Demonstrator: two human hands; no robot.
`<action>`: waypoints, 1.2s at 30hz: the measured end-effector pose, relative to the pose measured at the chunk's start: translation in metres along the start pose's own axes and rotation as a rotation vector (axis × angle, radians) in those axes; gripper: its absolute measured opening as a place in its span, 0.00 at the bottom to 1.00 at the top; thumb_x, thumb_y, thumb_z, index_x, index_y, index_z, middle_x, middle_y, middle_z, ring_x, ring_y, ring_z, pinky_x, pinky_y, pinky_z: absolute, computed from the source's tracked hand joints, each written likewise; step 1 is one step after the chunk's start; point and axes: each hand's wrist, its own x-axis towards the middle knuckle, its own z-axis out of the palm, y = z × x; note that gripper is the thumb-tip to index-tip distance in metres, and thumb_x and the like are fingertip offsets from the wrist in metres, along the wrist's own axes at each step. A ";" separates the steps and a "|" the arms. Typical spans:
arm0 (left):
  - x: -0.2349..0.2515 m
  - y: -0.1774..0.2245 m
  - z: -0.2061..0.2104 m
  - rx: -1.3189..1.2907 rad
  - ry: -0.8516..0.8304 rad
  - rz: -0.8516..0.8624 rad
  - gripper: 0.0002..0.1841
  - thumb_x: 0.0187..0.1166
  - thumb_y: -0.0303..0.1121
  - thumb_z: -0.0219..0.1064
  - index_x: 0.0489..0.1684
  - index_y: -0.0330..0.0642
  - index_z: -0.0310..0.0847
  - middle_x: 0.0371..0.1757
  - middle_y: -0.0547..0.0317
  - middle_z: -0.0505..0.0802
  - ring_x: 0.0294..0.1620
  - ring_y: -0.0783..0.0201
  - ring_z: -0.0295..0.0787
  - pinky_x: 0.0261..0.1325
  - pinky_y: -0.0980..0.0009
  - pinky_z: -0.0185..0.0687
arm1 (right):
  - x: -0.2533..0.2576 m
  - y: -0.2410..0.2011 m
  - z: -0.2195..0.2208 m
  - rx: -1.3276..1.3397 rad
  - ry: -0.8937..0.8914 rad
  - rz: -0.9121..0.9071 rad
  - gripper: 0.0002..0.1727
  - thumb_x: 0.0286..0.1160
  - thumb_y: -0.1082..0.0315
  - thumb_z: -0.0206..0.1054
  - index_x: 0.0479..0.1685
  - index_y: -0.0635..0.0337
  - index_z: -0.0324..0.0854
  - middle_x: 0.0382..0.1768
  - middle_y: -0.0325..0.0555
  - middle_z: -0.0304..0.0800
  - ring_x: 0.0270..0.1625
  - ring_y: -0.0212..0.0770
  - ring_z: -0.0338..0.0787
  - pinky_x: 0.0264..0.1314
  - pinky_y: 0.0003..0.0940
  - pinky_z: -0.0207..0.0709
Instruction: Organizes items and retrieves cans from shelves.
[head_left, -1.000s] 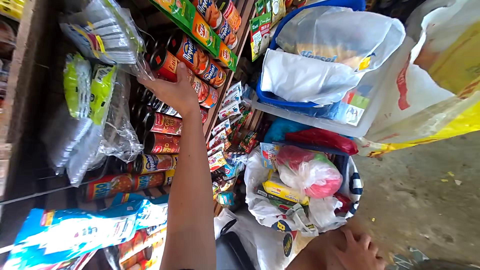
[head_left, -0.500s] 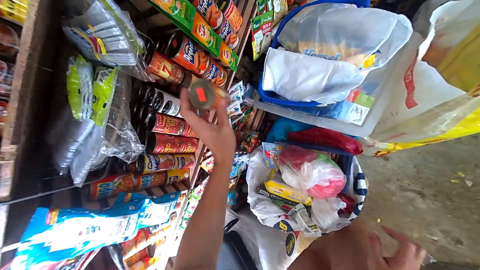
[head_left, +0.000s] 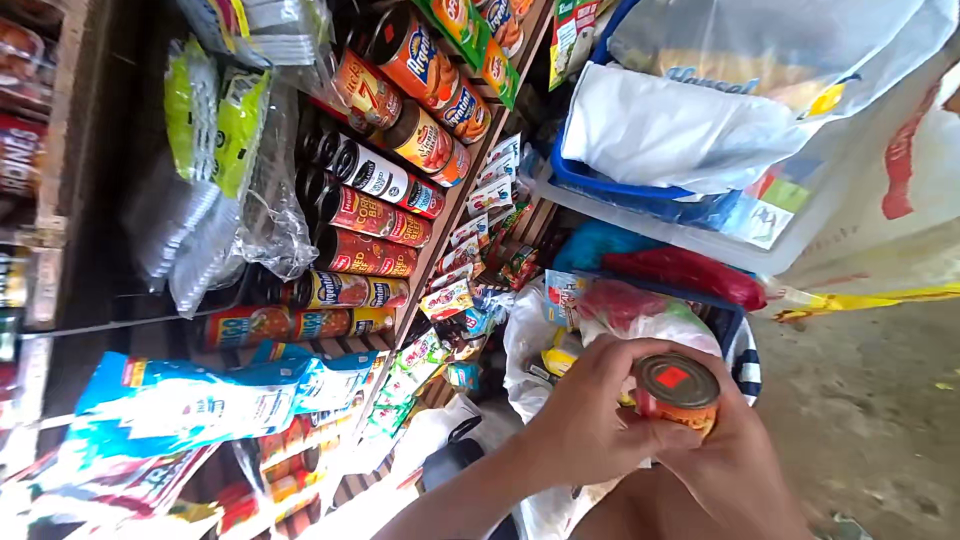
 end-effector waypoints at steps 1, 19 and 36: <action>0.002 0.001 -0.011 0.118 0.010 0.015 0.33 0.73 0.43 0.77 0.74 0.33 0.77 0.67 0.44 0.85 0.71 0.54 0.79 0.76 0.59 0.76 | -0.002 0.002 0.002 0.007 0.018 0.034 0.44 0.54 0.64 0.83 0.72 0.75 0.66 0.59 0.48 0.89 0.55 0.27 0.92 0.62 0.24 0.88; 0.133 0.010 -0.245 1.012 0.957 -0.434 0.37 0.86 0.49 0.58 0.92 0.40 0.55 0.85 0.24 0.66 0.90 0.28 0.52 0.86 0.29 0.39 | 0.017 -0.005 0.035 0.434 0.073 0.455 0.53 0.49 0.59 0.82 0.79 0.58 0.52 0.52 0.43 0.87 0.46 0.36 0.95 0.44 0.32 0.92; 0.161 -0.003 -0.262 0.929 1.191 -0.467 0.34 0.75 0.58 0.67 0.76 0.45 0.75 0.70 0.51 0.88 0.79 0.54 0.75 0.86 0.44 0.45 | 0.063 -0.011 0.049 0.659 -0.029 0.415 0.47 0.48 0.59 0.87 0.72 0.61 0.65 0.47 0.45 0.91 0.46 0.38 0.95 0.51 0.31 0.91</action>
